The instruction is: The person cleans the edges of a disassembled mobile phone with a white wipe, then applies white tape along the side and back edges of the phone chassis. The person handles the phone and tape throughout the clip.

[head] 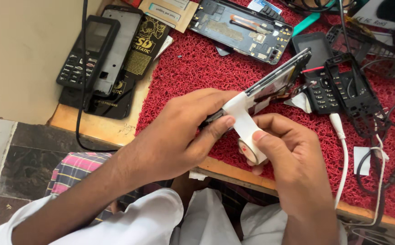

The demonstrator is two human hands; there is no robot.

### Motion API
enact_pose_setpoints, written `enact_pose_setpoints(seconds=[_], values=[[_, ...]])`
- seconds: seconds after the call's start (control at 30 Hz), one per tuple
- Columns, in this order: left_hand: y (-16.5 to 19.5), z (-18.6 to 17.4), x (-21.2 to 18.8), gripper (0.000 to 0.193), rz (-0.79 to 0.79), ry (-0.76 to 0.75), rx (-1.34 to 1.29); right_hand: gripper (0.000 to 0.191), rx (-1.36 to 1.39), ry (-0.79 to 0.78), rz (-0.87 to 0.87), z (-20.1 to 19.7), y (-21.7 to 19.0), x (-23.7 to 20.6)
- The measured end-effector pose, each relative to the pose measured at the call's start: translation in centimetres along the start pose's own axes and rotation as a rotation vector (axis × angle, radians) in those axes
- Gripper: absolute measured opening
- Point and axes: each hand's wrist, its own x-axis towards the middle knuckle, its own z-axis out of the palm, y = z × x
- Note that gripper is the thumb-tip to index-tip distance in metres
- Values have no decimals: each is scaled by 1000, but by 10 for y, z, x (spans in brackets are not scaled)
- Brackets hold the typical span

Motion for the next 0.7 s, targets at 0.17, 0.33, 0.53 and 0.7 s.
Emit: enact_pose_setpoints(seconds=[0.17,0.33,0.53,0.7], values=[[0,4,-5,41,-9,-25,28,29,325,-141,-22,-8,-6,-1],[-2,8,-5,32,9,-12,118,31,463,-161,-42,-10,-23,-7],[-1,21,-6,18,36,115,263,27,348,-140,-44,-9,-47,-8],[-5,33,-1,19,41,245,354,22,349,-187,8,-12,-53,-8]])
